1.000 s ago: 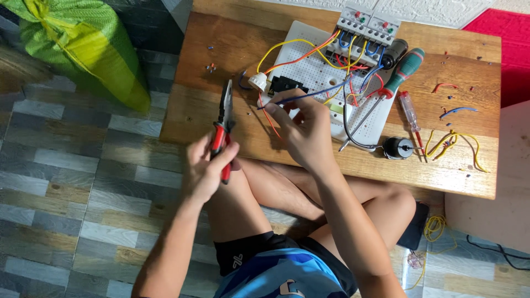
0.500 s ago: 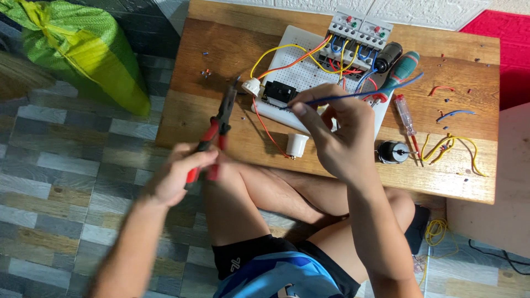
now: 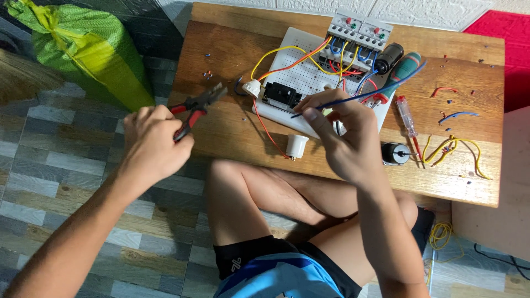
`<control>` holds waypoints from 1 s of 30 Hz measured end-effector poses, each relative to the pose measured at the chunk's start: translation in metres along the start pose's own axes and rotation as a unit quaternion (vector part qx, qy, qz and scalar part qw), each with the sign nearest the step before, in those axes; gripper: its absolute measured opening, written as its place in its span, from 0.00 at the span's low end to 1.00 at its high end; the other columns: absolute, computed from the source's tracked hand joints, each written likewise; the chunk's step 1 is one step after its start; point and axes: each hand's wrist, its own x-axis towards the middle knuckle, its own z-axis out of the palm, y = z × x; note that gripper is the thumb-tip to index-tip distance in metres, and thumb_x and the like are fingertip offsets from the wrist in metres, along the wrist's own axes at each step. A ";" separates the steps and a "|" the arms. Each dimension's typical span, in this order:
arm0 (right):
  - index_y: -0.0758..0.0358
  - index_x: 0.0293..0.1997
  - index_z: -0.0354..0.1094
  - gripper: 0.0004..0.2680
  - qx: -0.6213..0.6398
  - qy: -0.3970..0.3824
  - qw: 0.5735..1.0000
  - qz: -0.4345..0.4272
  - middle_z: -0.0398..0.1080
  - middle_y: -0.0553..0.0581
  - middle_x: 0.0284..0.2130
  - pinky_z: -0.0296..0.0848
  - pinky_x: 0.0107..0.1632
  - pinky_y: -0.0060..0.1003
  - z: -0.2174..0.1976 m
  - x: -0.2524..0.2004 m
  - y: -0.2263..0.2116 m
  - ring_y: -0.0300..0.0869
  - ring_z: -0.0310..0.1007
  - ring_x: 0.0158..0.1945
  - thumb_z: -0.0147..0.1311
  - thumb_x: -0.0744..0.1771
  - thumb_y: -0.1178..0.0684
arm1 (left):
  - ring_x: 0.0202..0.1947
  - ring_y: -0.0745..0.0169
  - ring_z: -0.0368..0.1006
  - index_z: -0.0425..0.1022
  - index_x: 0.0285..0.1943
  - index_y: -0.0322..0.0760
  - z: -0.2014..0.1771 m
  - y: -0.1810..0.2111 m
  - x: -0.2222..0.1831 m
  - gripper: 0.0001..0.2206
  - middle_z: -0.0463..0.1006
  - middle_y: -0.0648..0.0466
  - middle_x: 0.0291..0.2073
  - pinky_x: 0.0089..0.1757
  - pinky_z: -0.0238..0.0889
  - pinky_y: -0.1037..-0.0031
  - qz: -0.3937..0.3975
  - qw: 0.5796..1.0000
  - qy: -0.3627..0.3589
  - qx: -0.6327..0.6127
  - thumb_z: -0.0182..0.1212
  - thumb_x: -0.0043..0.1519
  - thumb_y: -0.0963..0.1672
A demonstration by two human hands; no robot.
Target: Connecting electrical wires to a contactor and terminal block on a mounting plate using pliers and a screwdriver.
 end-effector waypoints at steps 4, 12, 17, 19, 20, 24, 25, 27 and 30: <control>0.69 0.42 0.74 0.03 -0.024 0.005 0.999 -0.021 0.75 0.60 0.33 0.69 0.37 0.30 -0.020 0.012 0.006 0.45 0.75 0.39 0.57 0.68 0.66 | 0.32 0.51 0.66 0.63 0.14 0.41 0.002 0.006 0.004 0.22 0.64 0.54 0.24 0.39 0.56 0.66 0.018 0.963 0.071 -0.260 0.70 0.57 0.49; 0.75 0.62 0.63 0.13 -0.039 -0.093 0.994 -0.032 0.72 0.61 0.31 0.69 0.35 0.28 -0.070 0.085 0.001 0.39 0.68 0.31 0.47 0.69 0.68 | 0.37 0.75 0.73 0.80 0.35 0.31 -0.023 0.127 0.067 0.07 0.85 0.48 0.35 0.41 0.64 0.81 0.122 0.677 0.334 -0.644 0.75 0.57 0.41; 0.71 0.38 0.71 0.05 -0.120 -0.132 0.983 -0.042 0.68 0.61 0.20 0.65 0.28 0.37 -0.077 0.099 0.012 0.43 0.64 0.25 0.50 0.70 0.63 | 0.31 0.81 0.68 0.83 0.35 0.39 -0.071 0.188 0.117 0.05 0.77 0.60 0.24 0.42 0.63 0.86 0.230 0.626 0.341 -0.663 0.75 0.57 0.43; 0.65 0.30 0.70 0.09 -0.149 -0.144 0.978 -0.032 0.65 0.56 0.16 0.65 0.27 0.36 -0.078 0.099 0.015 0.41 0.62 0.22 0.51 0.70 0.58 | 0.32 0.80 0.69 0.81 0.31 0.38 -0.059 0.196 0.137 0.06 0.73 0.61 0.20 0.43 0.62 0.86 0.257 0.604 0.320 -0.683 0.75 0.57 0.42; 0.64 0.27 0.68 0.11 -0.178 -0.164 0.970 -0.023 0.65 0.57 0.14 0.66 0.27 0.38 -0.077 0.097 0.016 0.43 0.62 0.20 0.51 0.71 0.56 | 0.39 0.70 0.76 0.71 0.23 0.41 -0.044 0.195 0.148 0.15 0.80 0.57 0.27 0.47 0.64 0.83 0.282 0.614 0.296 -0.675 0.76 0.56 0.43; 0.66 0.26 0.64 0.12 -0.286 -0.208 0.935 -0.007 0.66 0.66 0.14 0.67 0.26 0.47 -0.072 0.086 0.019 0.59 0.64 0.17 0.51 0.70 0.54 | 0.48 0.59 0.81 0.57 0.19 0.45 -0.001 0.203 0.165 0.24 0.86 0.52 0.33 0.53 0.67 0.70 0.288 0.600 0.242 -0.706 0.76 0.57 0.41; 0.66 0.26 0.64 0.12 -0.285 -0.209 0.936 0.001 0.66 0.66 0.14 0.67 0.26 0.47 -0.072 0.083 0.024 0.59 0.64 0.17 0.51 0.70 0.54 | 0.48 0.59 0.81 0.57 0.19 0.45 0.002 0.206 0.161 0.24 0.86 0.52 0.33 0.53 0.67 0.70 0.283 0.600 0.237 -0.710 0.76 0.57 0.41; 0.66 0.26 0.64 0.12 -0.342 -0.197 0.918 0.027 0.65 0.64 0.13 0.67 0.26 0.47 -0.068 0.077 0.036 0.59 0.64 0.17 0.51 0.70 0.54 | 0.48 0.51 0.81 0.58 0.19 0.42 0.003 0.205 0.153 0.23 0.85 0.47 0.32 0.54 0.69 0.62 0.271 0.604 0.212 -0.718 0.75 0.57 0.40; 0.62 0.26 0.61 0.12 -0.382 -0.221 0.895 0.060 0.68 0.62 0.16 0.69 0.27 0.50 -0.066 0.076 0.045 0.62 0.68 0.19 0.50 0.70 0.52 | 0.48 0.54 0.81 0.57 0.20 0.43 0.005 0.206 0.146 0.23 0.85 0.51 0.33 0.54 0.68 0.65 0.270 0.622 0.181 -0.712 0.73 0.56 0.40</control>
